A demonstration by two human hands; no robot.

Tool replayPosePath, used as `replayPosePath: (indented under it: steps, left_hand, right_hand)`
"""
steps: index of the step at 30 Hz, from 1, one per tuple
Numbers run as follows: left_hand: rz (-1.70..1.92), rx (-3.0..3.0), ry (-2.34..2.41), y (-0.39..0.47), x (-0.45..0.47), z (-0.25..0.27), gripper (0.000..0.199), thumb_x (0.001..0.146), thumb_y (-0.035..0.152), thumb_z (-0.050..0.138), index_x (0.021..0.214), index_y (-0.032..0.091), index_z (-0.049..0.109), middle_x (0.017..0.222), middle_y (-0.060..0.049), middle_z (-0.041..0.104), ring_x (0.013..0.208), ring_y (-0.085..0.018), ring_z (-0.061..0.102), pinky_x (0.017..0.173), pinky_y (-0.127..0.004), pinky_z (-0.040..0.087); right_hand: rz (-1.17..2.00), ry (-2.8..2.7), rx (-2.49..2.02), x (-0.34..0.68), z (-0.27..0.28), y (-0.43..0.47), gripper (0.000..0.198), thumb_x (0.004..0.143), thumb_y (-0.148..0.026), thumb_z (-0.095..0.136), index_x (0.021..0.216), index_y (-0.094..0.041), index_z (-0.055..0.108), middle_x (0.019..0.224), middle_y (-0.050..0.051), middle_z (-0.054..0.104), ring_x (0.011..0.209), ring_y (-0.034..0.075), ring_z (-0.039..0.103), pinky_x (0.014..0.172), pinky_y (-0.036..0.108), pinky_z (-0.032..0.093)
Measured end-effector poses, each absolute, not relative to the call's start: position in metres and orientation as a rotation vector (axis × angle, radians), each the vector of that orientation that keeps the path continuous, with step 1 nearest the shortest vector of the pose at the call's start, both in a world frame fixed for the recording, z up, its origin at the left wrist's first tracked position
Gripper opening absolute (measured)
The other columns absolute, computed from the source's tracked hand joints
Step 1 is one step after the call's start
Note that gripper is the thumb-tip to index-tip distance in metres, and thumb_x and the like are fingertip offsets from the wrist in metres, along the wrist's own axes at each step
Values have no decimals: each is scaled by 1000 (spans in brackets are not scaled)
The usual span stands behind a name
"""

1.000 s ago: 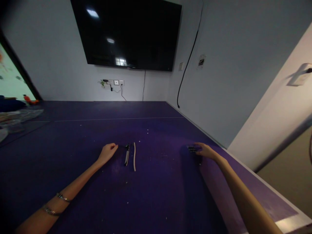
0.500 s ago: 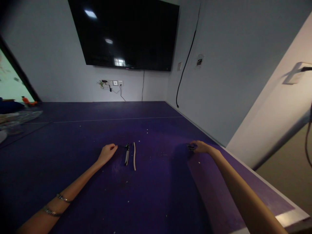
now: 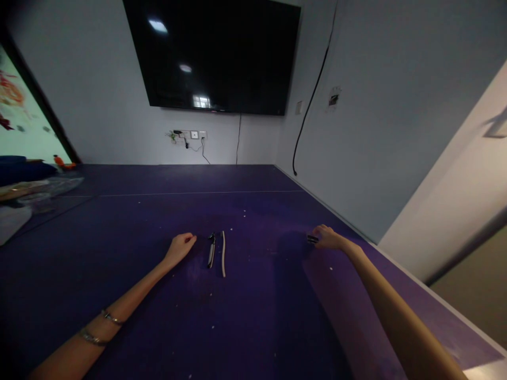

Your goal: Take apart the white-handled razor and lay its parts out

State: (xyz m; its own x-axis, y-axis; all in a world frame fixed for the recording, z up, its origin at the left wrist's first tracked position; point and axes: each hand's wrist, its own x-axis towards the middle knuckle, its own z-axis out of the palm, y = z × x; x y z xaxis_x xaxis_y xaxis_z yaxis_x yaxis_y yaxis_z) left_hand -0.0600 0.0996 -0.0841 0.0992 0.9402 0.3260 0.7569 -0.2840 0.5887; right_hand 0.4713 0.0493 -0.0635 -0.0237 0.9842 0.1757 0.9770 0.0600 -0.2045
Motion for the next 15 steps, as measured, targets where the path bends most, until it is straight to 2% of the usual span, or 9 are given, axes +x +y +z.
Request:
replayPosePath:
  steps: [6,15]
  left_hand:
    - [953,2093,1682,98,-59,-84,32,78,32,41,51,17,49,51,3,45,53,-12,43,54,-23,27]
    - [948,2110,1695,97,-58,-89,30,79,28,43,54,15,55,52,2,48,53,-11,44,55,-23,28]
  right_hand:
    - [267,-2205,-1728,406,-50,63,41,56,-23,60,96,-15,64,99,9,63,94,25,58,86,34,45]
    - [431,-2356,-1383,288,-50,82,47,57,-22,62,104,-14,61,103,8,59,96,23,55,86,34,42]
